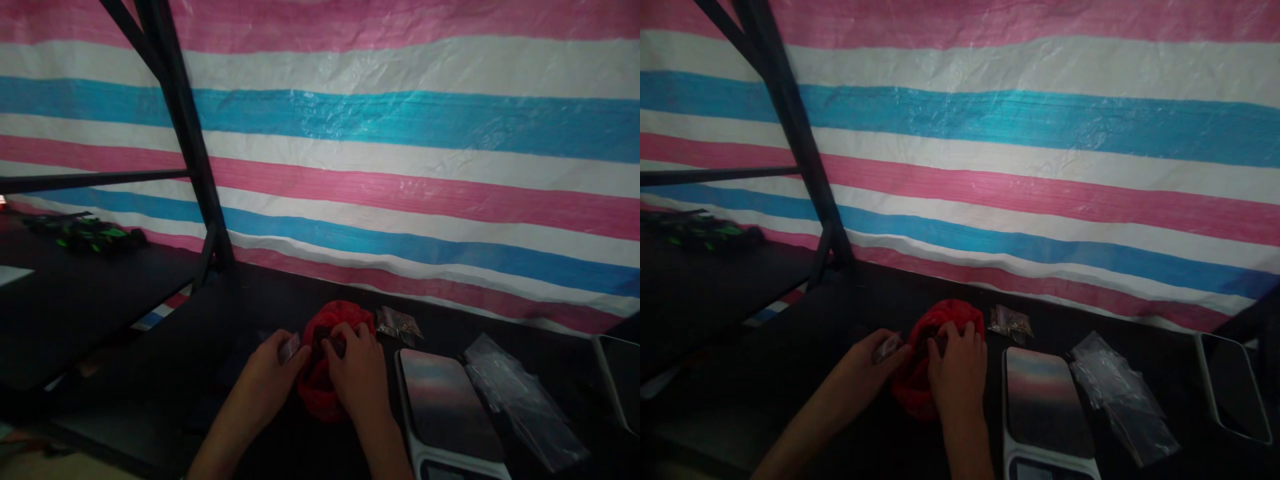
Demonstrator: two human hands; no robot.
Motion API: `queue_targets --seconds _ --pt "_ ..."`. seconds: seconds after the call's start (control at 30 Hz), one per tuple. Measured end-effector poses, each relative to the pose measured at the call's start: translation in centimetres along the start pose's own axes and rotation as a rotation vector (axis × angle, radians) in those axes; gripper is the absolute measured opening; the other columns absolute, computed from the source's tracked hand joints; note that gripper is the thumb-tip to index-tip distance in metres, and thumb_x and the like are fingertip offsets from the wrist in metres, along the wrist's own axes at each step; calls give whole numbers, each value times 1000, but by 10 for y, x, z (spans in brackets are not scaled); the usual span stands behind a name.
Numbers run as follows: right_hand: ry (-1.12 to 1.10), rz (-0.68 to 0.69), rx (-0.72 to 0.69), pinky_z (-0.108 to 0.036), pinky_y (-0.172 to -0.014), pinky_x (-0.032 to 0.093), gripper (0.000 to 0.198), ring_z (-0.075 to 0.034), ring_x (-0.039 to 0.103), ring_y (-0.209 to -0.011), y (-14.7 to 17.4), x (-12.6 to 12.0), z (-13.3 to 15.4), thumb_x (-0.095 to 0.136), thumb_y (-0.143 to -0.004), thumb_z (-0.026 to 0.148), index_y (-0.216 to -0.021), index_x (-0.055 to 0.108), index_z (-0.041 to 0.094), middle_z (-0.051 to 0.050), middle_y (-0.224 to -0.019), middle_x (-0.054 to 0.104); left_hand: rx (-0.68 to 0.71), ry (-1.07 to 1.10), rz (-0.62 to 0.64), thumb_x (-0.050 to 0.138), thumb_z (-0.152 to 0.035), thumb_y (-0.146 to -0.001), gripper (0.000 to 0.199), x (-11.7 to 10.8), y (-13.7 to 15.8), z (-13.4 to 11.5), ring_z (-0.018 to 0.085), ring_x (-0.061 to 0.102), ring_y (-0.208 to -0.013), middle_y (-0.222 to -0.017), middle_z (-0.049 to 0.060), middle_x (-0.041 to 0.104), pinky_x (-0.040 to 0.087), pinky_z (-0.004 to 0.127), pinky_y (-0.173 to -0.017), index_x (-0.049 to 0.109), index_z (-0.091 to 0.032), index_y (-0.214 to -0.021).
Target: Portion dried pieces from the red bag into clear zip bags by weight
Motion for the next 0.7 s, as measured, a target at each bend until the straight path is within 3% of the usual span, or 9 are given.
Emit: queue_targets --seconds 0.13,0.27,0.4,0.6,0.7 --pt "-130 73 26 -43 -93 51 16 -32 71 -105 -2 5 -1 67 -93 20 -104 77 26 -11 -113 71 -24 -46 -23 61 -43 -83 21 14 1 5 25 66 -75 -79 4 68 45 33 -68 60 -22 -86" --pt "-323 122 -60 -38 -98 50 30 -27 71 -108 0 7 4 62 -87 5 -103 78 25 -7 -113 75 -20 -24 -62 60 -21 -85 2 18 0 9 22 66 -73 -77 1 69 42 30 -66 59 -23 -84" --pt "-431 189 -71 -38 -98 51 32 -26 73 -108 3 12 2 63 -82 2 -100 78 24 -4 -110 79 -23 46 -113 53 -9 -82 15 15 -5 13 19 66 -70 -74 -2 66 42 26 -65 56 -23 -81" --pt "-661 264 -36 -35 -92 55 22 -24 76 -99 3 16 -9 67 -85 13 -103 75 22 -4 -103 80 -13 117 -193 52 -13 -80 11 10 -9 6 16 59 -63 -67 -5 58 43 25 -62 53 -24 -75" --pt "-711 272 -28 -35 -89 55 19 -24 76 -97 4 13 -15 67 -86 20 -103 74 21 -4 -101 80 0 139 -203 56 -25 -81 5 10 -7 2 17 60 -63 -67 -5 57 44 25 -59 53 -24 -78"
Point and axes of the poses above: each hand's wrist, its own y-axis away from the middle knuckle, its own x-axis out of the palm, z = x × y, the point moved 8 cm from there along -y, towards the middle knuckle
